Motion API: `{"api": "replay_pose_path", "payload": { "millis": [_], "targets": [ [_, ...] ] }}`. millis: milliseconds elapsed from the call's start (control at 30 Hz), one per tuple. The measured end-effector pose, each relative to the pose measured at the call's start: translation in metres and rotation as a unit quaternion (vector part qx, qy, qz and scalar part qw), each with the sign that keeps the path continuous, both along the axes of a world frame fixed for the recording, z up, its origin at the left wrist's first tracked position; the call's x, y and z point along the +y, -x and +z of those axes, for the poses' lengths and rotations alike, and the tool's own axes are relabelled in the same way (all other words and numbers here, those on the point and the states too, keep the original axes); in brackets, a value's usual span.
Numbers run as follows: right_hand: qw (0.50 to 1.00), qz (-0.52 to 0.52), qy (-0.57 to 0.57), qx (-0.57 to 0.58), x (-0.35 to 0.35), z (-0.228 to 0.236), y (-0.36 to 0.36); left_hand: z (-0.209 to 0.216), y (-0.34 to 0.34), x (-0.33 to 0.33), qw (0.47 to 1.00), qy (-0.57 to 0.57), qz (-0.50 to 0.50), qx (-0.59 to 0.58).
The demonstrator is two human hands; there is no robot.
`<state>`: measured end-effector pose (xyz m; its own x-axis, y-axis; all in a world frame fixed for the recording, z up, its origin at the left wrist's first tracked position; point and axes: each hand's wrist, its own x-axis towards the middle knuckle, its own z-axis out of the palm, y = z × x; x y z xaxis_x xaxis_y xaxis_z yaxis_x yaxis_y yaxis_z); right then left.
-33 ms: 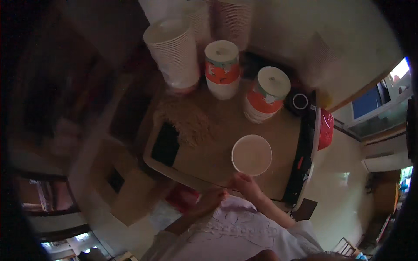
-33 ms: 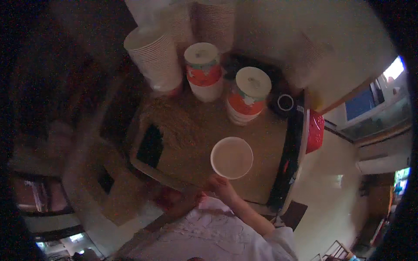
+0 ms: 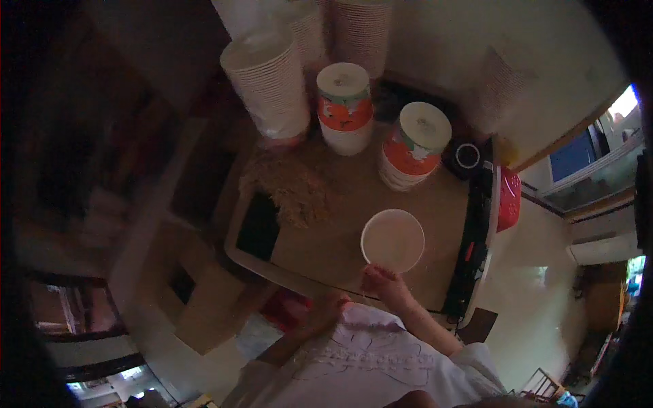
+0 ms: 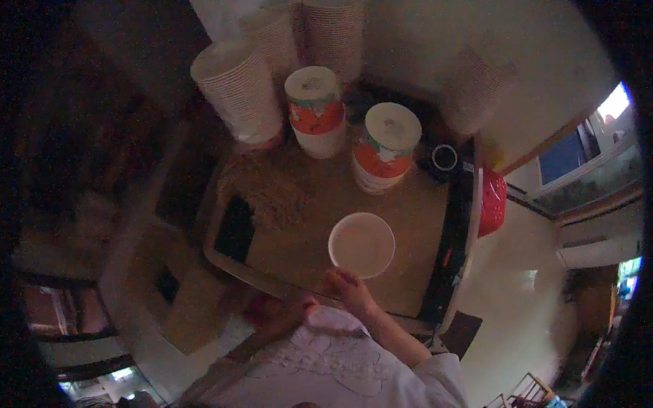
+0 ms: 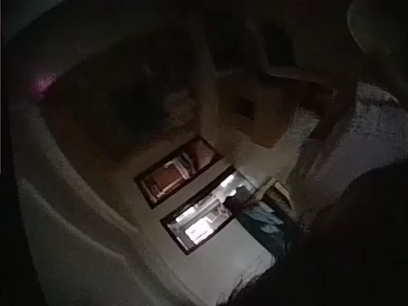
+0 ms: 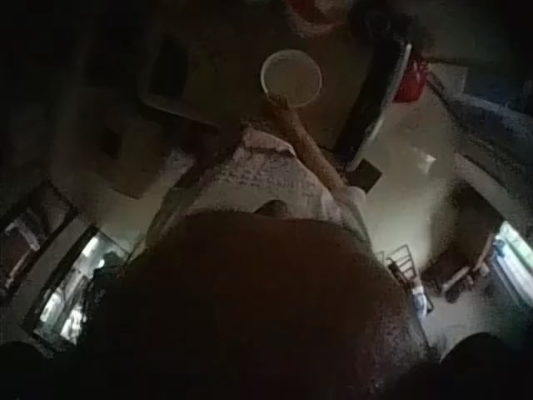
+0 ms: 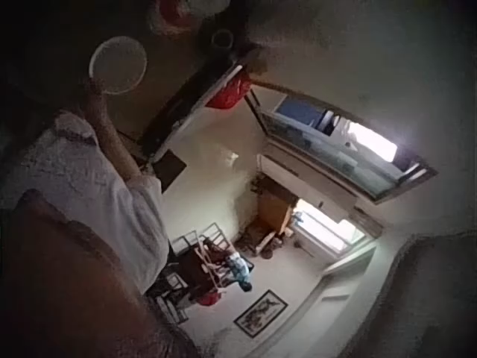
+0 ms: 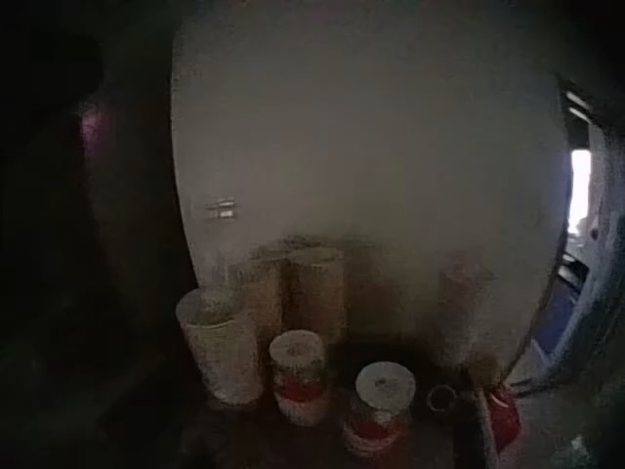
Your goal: Placing packing material into paper buckets and stacking them.
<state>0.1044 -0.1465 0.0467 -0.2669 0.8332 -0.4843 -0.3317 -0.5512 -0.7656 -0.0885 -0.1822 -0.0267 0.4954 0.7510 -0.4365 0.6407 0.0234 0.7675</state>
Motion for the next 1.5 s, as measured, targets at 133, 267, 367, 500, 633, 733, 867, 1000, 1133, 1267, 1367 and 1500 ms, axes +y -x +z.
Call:
{"api": "replay_pose_path", "payload": {
  "millis": [133,267,367,500,633,733,867,1000,1133,1267,1367,1500],
  "targets": [
    [0.973,-0.187,-0.048,0.127,0.015,0.032,-0.041,-0.045,0.041,-0.002,0.996,0.003,0.081,-0.043],
    [0.957,-0.267,-0.086,0.075,0.006,0.055,-0.078,-0.075,0.07,-0.013,0.991,-0.021,-0.005,0.136],
    [0.937,-0.328,-0.102,0.066,-0.003,0.055,-0.095,-0.107,0.082,-0.022,0.99,0.018,0.008,0.141],
    [0.968,-0.235,-0.026,0.08,-0.018,0.033,-0.103,-0.086,0.052,0.007,0.99,-0.009,-0.104,0.091],
    [0.997,-0.043,-0.041,0.055,-0.033,0.022,-0.049,0.044,-0.028,0.051,0.993,0.081,-0.064,-0.057],
    [0.962,0.04,-0.222,-0.155,-0.032,0.029,-0.031,0.076,-0.051,0.051,0.989,0.071,-0.031,-0.129],
    [0.919,0.078,-0.316,-0.221,-0.03,0.033,-0.029,0.091,-0.063,0.053,0.991,0.038,0.0,-0.127],
    [0.943,0.036,-0.233,-0.234,-0.033,0.023,-0.039,0.069,-0.06,0.052,0.987,0.037,0.021,-0.153],
    [0.884,0.129,-0.183,-0.41,-0.031,0.017,-0.056,0.071,-0.056,0.056,0.987,0.015,0.016,-0.16],
    [0.882,0.122,-0.225,-0.395,-0.028,0.006,-0.059,0.066,-0.057,0.059,0.984,0.028,0.061,-0.165],
    [0.937,0.004,-0.29,-0.195,-0.015,0.01,-0.032,0.085,-0.064,0.072,0.991,-0.071,-0.038,-0.111],
    [0.986,-0.017,-0.133,-0.096,-0.006,0.009,-0.033,0.074,-0.068,0.076,0.981,-0.071,0.066,-0.168]
  ]
}}
